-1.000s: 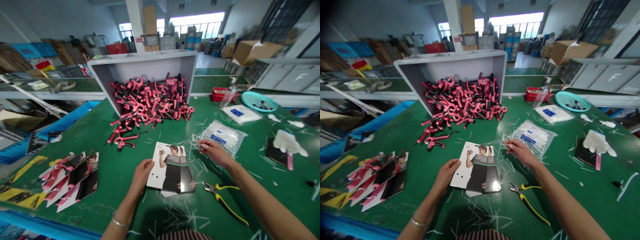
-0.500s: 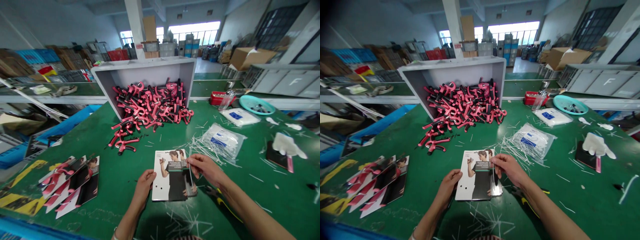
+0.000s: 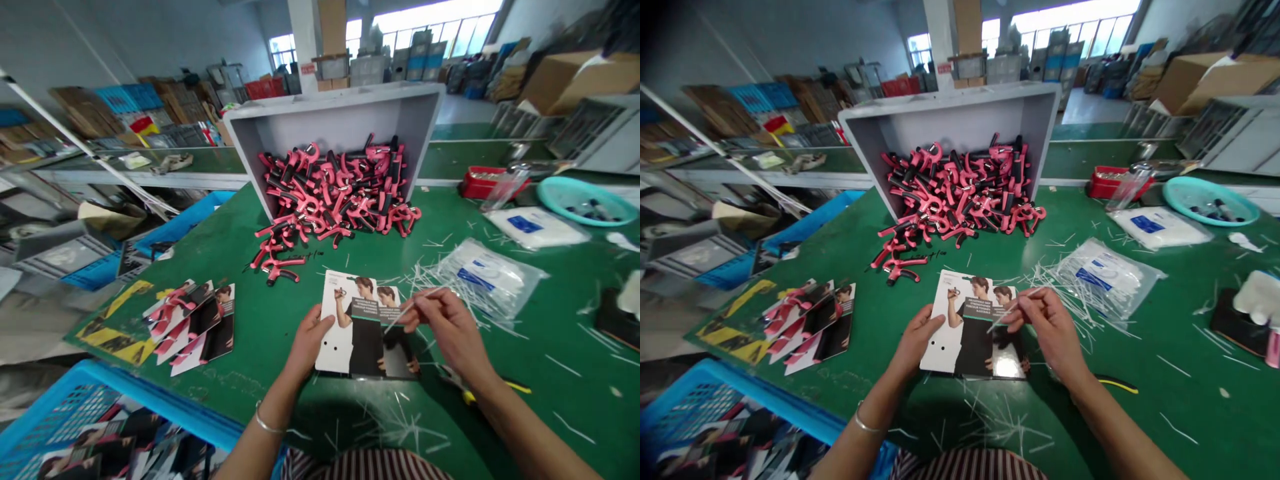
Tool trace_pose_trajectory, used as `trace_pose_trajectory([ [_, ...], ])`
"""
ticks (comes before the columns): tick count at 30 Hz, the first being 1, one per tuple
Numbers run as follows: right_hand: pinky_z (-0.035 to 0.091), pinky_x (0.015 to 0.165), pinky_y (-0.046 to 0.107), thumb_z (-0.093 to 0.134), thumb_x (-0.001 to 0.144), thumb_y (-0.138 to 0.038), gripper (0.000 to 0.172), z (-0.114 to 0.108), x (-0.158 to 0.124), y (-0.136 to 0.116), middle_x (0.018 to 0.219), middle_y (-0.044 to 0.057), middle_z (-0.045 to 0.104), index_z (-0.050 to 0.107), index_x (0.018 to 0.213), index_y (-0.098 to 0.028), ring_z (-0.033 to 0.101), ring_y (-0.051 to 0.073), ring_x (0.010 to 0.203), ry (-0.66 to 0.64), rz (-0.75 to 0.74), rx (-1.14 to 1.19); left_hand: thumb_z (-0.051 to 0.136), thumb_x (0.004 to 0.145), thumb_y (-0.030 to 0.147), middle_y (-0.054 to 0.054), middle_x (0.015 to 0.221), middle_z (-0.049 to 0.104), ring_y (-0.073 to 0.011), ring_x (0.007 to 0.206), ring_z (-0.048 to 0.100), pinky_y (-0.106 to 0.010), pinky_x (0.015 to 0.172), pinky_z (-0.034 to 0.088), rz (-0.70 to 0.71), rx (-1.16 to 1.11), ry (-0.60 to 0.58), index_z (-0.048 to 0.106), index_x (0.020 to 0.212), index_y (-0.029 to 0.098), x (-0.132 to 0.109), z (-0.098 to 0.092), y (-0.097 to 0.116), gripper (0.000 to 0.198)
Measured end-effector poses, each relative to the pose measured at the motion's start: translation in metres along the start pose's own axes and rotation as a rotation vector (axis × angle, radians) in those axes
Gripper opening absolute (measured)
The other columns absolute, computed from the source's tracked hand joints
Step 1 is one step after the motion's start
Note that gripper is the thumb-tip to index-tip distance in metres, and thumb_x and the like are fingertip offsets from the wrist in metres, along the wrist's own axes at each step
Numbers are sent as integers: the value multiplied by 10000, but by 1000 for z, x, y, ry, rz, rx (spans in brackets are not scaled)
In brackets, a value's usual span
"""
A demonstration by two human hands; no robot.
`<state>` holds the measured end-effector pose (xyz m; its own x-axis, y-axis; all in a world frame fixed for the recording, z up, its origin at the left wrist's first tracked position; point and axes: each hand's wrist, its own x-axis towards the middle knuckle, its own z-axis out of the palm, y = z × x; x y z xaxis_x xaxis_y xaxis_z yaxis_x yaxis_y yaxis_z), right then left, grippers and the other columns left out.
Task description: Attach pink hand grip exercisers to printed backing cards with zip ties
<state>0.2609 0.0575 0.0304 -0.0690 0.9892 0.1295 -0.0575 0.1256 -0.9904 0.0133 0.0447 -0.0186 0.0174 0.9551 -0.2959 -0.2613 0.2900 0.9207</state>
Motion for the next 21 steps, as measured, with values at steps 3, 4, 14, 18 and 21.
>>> trace_pose_trajectory([
  [3, 590, 716, 343, 567, 946, -313, 115, 15, -1, 6, 952, 47, 718, 551, 1007, -217, 718, 186, 780, 100, -122, -92, 683, 774, 338, -13, 816, 712, -110, 560, 600, -202, 556, 445, -38, -2, -17, 594, 1141, 163, -9, -14, 6, 416],
  [4, 592, 728, 349, 558, 952, -311, 114, 22, -3, 11, 953, 49, 720, 555, 1017, -218, 721, 190, 789, 85, -131, -139, 685, 770, 331, -15, 820, 712, -111, 566, 601, -203, 564, 447, -52, 2, -22, 596, 1135, 157, -12, -18, 5, 414],
  [14, 575, 722, 315, 470, 988, -243, 134, 49, -16, 58, 946, 37, 717, 541, 1101, -252, 722, 177, 786, -126, -287, -538, 647, 793, 301, -42, 970, 725, -162, 746, 657, -238, 680, 477, -56, 37, -36, 596, 1157, 154, -14, -20, -13, 396],
  [18, 570, 748, 315, 460, 988, -223, 148, 47, -17, 60, 984, 50, 713, 543, 1108, -242, 714, 174, 806, -119, -322, -589, 626, 809, 296, -22, 898, 723, -149, 692, 643, -240, 678, 473, -61, 83, -41, 594, 1175, 161, -11, -19, -12, 391],
  [21, 555, 812, 332, 470, 977, -211, 160, 48, -17, 64, 1021, 62, 713, 560, 1107, -236, 701, 196, 914, -126, -408, -626, 620, 816, 304, -21, 897, 724, -156, 716, 645, -242, 691, 473, -46, 122, -45, 594, 1189, 168, -9, -21, -13, 398],
])
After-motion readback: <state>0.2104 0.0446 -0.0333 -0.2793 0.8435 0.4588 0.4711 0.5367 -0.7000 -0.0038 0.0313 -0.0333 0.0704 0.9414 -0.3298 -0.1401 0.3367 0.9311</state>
